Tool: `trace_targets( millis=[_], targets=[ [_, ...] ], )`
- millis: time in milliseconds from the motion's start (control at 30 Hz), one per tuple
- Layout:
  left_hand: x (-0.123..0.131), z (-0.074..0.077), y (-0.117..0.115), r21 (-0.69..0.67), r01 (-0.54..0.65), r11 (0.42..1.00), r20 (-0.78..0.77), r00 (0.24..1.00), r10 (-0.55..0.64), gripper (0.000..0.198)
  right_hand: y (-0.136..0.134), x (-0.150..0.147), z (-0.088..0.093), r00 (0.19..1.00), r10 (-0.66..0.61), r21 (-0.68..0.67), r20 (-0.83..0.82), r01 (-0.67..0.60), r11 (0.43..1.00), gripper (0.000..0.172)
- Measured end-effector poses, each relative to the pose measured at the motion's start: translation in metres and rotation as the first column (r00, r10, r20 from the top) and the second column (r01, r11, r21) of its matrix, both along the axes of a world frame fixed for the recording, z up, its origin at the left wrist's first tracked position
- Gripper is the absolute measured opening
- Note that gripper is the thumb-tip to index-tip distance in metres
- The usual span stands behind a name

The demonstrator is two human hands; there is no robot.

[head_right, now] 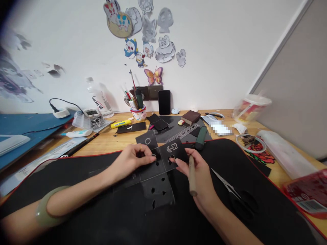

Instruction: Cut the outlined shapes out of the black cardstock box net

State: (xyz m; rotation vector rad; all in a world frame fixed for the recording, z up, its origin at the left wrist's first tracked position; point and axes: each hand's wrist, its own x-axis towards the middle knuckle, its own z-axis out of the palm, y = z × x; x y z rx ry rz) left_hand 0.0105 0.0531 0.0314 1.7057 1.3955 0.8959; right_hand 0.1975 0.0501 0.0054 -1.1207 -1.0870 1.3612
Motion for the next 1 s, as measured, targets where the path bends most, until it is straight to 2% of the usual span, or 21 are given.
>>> trace_targets(
  millis=[67,100,133,200,233,267,300,333,400,467,533,567,600,633,667,700,733,800,900,1000],
  targets=[
    [-0.011,0.011,0.007,0.065,-0.046,0.997,0.023,0.999,0.045,0.021,0.002,0.002,0.001,0.998,-0.008,0.008,-0.057,0.008,1.0,0.029],
    [-0.018,0.016,0.011,0.144,-0.101,0.984,0.034,0.995,0.097,0.02,0.002,0.002,0.002,0.997,-0.009,0.009,-0.077,0.009,1.0,0.028],
    [-0.026,0.021,0.015,0.273,-0.181,0.945,0.038,0.983,0.178,0.019,0.002,0.002,0.002,0.995,-0.011,0.006,-0.098,0.011,1.0,0.026],
    [-0.046,0.026,0.027,0.538,-0.316,0.781,0.029,0.933,0.358,0.015,0.003,0.003,0.002,0.988,-0.021,-0.002,-0.151,0.021,1.0,0.025],
    [-0.057,0.026,0.034,0.634,-0.342,0.694,0.001,0.897,0.442,0.013,0.003,0.003,0.002,0.983,-0.029,-0.006,-0.182,0.029,1.0,0.025],
    [-0.069,0.024,0.042,0.674,-0.317,0.667,-0.085,0.864,0.497,0.016,0.004,0.003,0.002,0.975,-0.045,-0.012,-0.216,0.044,0.999,0.025],
    [-0.08,0.021,0.049,0.655,-0.278,0.702,-0.204,0.83,0.519,0.023,0.004,0.003,0.002,0.966,-0.066,-0.019,-0.252,0.063,0.998,0.026],
    [-0.089,0.017,0.056,0.624,-0.264,0.736,-0.25,0.825,0.507,0.033,0.005,0.004,0.001,0.954,-0.086,-0.029,-0.286,0.081,0.996,0.026],
    [-0.101,0.011,0.064,0.602,-0.267,0.753,-0.275,0.815,0.509,0.048,0.008,0.006,0.001,0.928,-0.123,-0.051,-0.353,0.112,0.992,0.026],
    [-0.098,0.01,0.062,0.633,-0.301,0.714,-0.208,0.822,0.531,0.051,0.012,0.009,0.001,0.894,-0.154,-0.075,-0.42,0.135,0.988,0.023],
    [-0.084,0.013,0.05,0.661,-0.403,0.634,0.012,0.85,0.527,0.036,0.017,0.014,0.001,0.856,-0.18,-0.109,-0.484,0.146,0.983,0.02],
    [-0.073,0.015,0.042,0.631,-0.439,0.64,0.112,0.868,0.484,0.027,0.019,0.016,0.001,0.835,-0.195,-0.131,-0.515,0.149,0.98,0.018],
    [-0.062,0.017,0.033,0.598,-0.398,0.696,0.105,0.899,0.425,0.022,0.02,0.018,0.001,0.814,-0.207,-0.155,-0.542,0.146,0.977,0.017],
    [-0.051,0.017,0.025,0.558,-0.321,0.765,0.06,0.936,0.348,0.027,0.022,0.019,0.001,0.796,-0.215,-0.176,-0.566,0.137,0.975,0.016],
    [-0.04,0.017,0.019,0.448,-0.195,0.872,-0.007,0.975,0.222,0.036,0.022,0.02,0.001,0.781,-0.216,-0.194,-0.586,0.123,0.973,0.016],
    [-0.03,0.015,0.015,0.187,-0.021,0.982,-0.027,0.999,0.027,0.044,0.022,0.021,0.002,0.768,-0.214,-0.212,-0.603,0.104,0.972,0.016],
    [-0.021,0.012,0.012,-0.014,0.087,0.996,0.029,0.996,-0.087,0.049,0.021,0.02,0.002,0.756,-0.21,-0.229,-0.62,0.081,0.97,0.017],
    [-0.01,0.004,0.012,-0.267,0.182,0.946,0.233,0.965,-0.12,0.047,0.018,0.017,0.004,0.734,-0.189,-0.258,-0.652,0.02,0.966,0.018],
    [-0.002,-0.007,0.017,-0.354,0.268,0.896,0.576,0.817,-0.017,0.04,0.01,0.008,0.004,0.714,-0.143,-0.271,-0.685,-0.067,0.96,0.019],
    [0.002,-0.009,0.018,-0.321,0.335,0.886,0.742,0.671,0.015,0.035,0.002,0.0,0.003,0.719,-0.091,-0.258,-0.688,-0.126,0.958,0.019]
  ],
)
